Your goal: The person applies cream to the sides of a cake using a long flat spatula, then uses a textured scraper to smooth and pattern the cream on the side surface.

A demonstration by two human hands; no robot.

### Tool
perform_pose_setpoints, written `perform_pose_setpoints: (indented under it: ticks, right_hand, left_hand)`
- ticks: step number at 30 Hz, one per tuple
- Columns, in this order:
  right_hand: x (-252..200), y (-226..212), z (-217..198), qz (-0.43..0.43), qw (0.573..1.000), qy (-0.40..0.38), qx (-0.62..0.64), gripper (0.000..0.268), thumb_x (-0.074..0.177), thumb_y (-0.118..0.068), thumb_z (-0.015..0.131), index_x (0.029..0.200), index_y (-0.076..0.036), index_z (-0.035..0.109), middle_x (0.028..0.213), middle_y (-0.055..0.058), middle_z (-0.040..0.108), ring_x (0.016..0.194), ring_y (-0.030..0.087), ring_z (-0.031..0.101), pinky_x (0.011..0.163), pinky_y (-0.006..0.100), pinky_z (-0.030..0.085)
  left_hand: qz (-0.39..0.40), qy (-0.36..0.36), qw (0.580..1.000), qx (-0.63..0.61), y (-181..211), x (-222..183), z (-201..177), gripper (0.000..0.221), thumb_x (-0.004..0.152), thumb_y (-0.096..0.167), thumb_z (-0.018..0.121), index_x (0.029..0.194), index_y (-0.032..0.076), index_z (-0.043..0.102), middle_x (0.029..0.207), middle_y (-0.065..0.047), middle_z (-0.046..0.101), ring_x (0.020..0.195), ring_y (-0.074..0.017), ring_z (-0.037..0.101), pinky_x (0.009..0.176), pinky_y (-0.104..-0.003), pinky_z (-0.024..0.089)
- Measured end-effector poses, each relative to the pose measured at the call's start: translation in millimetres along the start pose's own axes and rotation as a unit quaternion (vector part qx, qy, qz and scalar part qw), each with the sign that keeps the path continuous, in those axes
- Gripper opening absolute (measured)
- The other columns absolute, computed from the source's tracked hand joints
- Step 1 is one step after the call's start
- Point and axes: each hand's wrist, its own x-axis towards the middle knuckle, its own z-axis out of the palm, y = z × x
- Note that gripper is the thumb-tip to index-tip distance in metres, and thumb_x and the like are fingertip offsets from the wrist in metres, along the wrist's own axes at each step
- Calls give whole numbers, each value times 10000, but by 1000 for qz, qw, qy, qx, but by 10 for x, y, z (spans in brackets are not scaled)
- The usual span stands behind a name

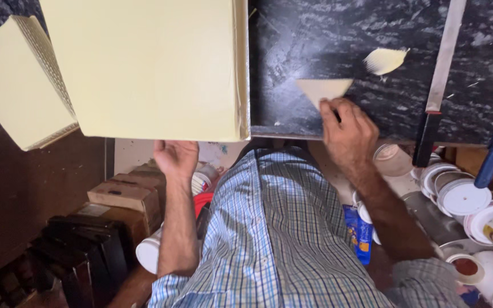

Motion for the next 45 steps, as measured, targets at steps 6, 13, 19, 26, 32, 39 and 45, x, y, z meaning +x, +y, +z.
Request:
perform_pose_setpoints:
  ticks: [6,13,19,26,32,39,45]
  right_hand:
    - [1017,-48,291,229,879,198,369,118,1114,-4,653,1210,41,707,1094,98,649,918,211,706,795,335,590]
    - [1877,-151,946,177,766,299,541,135,1112,4,670,1184,115,699,1102,73,621,855,157,634,735,298,533]
    - [1967,-186,1006,177,919,231,265,179,909,22,834,803,68,697,733,83,613,697,214,596,662,345,439]
    - [1232,-551,286,93,921,128,356,234,999,69,777,1226,56,721,1110,143,674,956,227,708,827,324,580]
    - [436,-877,-158,83,917,48,388,278,944,106,774,1211,97,699,1131,167,676,1003,260,718,823,314,610]
    - [-59,-1002,-427,86,918,8,386,285,875,120,756,1154,81,717,1113,165,679,1067,293,736,909,346,631]
    - [6,-864,-262,102,920,88,368,247,915,138,707,1157,90,716,1105,173,684,1016,285,741,853,307,653]
  left_hand:
    - [24,-14,999,21,31,-63,-12,428,1103,319,425,1300,12,649,1330,-127,700,1206,-248,669,1020,-421,531]
    - [52,66,996,13,21,-61,-34,417,1087,306,428,1275,-2,635,1283,-134,700,1182,-248,684,1027,-427,568]
    - [38,36,999,-13,-50,-85,-107,419,1095,289,447,1287,-38,625,1282,-161,698,1180,-259,678,1030,-435,559]
    - [22,54,998,34,-132,-104,54,448,997,257,472,1322,-23,600,1319,-150,686,1226,-273,666,1075,-452,538]
    - [25,40,999,-11,-167,-105,36,395,1089,282,446,1291,-7,623,1305,-120,696,1223,-241,674,1109,-440,541]
    - [-8,-33,999,33,-203,-134,-24,388,1108,290,424,1282,19,642,1315,-103,712,1219,-217,684,1065,-392,565]
    - [-49,-70,996,-36,-410,-75,-13,440,1171,375,395,1328,40,634,1331,-82,701,1258,-182,673,1132,-361,555]
